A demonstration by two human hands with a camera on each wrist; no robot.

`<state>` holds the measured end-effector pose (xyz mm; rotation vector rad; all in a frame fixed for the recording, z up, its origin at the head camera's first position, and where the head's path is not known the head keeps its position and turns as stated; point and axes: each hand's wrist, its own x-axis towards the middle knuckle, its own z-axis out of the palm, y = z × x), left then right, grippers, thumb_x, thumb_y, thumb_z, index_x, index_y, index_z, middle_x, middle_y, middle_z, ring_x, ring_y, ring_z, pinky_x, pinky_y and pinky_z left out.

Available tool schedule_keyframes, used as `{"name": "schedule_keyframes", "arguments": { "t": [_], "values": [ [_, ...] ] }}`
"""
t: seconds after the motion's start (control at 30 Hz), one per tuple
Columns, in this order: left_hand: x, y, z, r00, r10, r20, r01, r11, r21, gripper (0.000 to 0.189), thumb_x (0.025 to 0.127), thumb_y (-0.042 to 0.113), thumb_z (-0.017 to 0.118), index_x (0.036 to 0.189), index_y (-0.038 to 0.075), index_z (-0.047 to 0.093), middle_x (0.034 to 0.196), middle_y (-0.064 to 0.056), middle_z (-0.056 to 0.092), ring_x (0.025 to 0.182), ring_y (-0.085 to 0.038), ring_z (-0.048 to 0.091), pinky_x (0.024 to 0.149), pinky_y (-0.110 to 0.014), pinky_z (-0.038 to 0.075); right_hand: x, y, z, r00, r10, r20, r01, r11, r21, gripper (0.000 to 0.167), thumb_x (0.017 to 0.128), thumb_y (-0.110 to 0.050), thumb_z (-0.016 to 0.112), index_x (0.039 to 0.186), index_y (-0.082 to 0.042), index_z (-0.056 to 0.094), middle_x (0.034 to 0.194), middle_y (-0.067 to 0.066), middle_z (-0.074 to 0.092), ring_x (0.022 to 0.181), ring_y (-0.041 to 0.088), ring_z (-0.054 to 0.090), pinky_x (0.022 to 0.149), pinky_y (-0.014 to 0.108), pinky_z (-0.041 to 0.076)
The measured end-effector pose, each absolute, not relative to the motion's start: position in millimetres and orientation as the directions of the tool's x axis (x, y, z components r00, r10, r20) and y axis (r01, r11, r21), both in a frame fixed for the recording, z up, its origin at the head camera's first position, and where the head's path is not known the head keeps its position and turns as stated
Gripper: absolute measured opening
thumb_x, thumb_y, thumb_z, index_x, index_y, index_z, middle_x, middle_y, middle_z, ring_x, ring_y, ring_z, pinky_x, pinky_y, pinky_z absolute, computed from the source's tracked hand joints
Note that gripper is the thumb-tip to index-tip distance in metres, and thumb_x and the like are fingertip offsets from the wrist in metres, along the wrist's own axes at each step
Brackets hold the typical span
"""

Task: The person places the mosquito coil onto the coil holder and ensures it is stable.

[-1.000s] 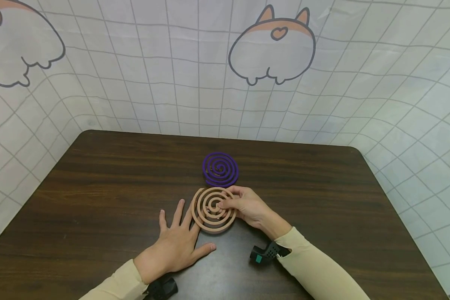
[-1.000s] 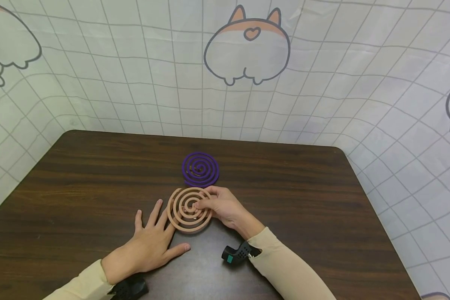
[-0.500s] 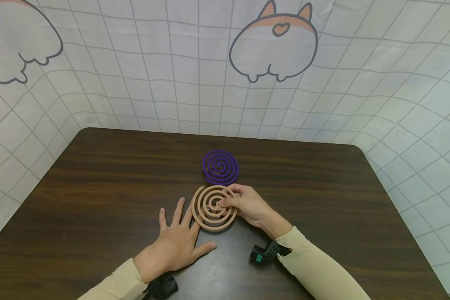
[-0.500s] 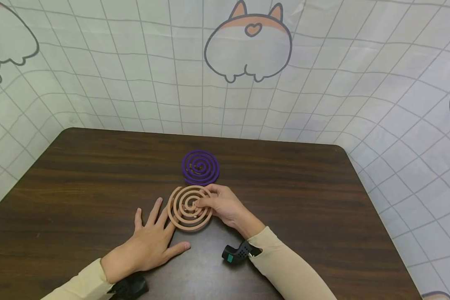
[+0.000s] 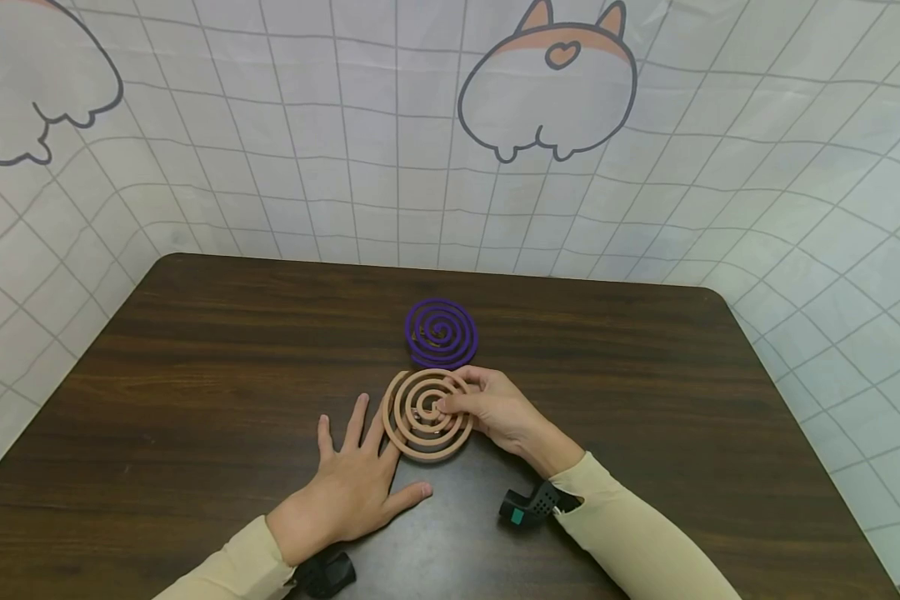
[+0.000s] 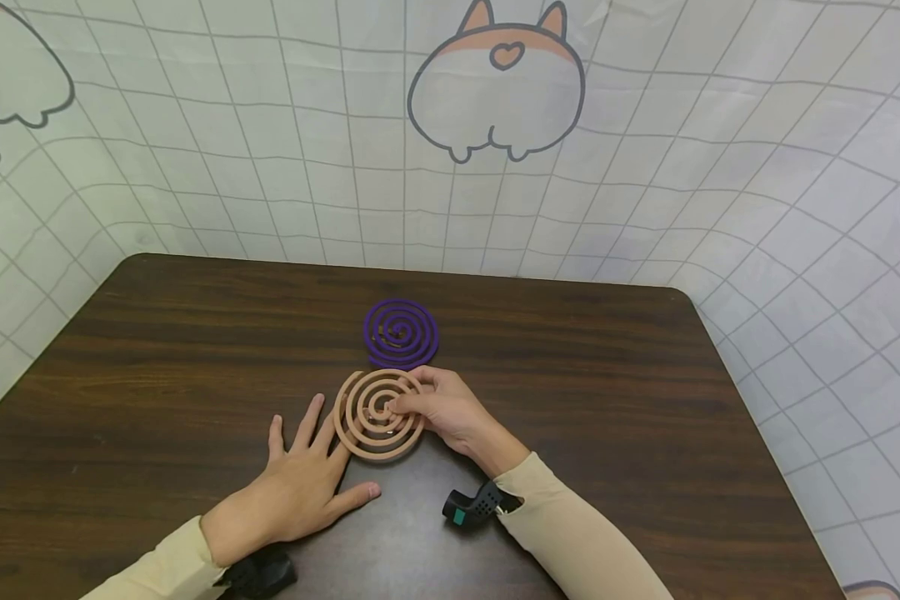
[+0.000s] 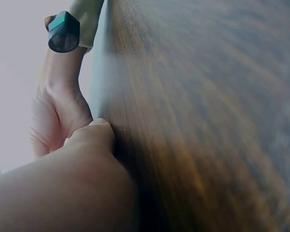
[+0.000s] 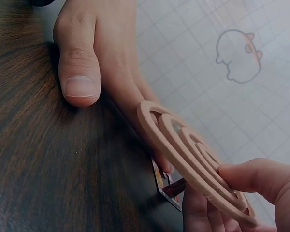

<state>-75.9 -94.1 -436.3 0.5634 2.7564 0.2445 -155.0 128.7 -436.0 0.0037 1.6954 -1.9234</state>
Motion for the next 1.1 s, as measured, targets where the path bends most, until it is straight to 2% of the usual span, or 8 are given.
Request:
{"name": "schedule_keyframes", "arguments": {
  "t": [0.37, 1.1],
  "values": [
    [-75.3, -92.5, -434.4, -0.873, 0.399, -0.279, 0.347, 0.912, 0.219, 0.098, 0.095, 0.082, 0.039, 0.168, 0.022, 0.014, 0.177, -0.013, 0.002, 0.162, -0.048, -0.001, 0.112, -0.088, 0.003, -155.2, 128.7, -436.2, -0.835, -0.413, -0.363, 0.416, -0.044, -0.908, 0.039, 0.093, 0.005, 0.067, 0.130, 0.003, 0.056, 0.088, 0.002, 0.071, 0.069, 0.010, 0.072, 0.067, 0.024, 0.061],
    [-74.3, -92.5, -434.5, -0.876, 0.402, -0.267, 0.351, 0.910, 0.220, 0.097, 0.096, 0.081, 0.040, 0.168, 0.022, 0.014, 0.177, -0.014, 0.003, 0.162, -0.048, 0.000, 0.112, -0.089, 0.005, -156.5, 129.3, -436.3, -0.832, -0.420, -0.363, 0.417, -0.041, -0.908, 0.037, 0.094, 0.004, 0.066, 0.129, 0.003, 0.055, 0.087, 0.002, 0.072, 0.070, 0.010, 0.072, 0.067, 0.023, 0.060]
  ]
}}
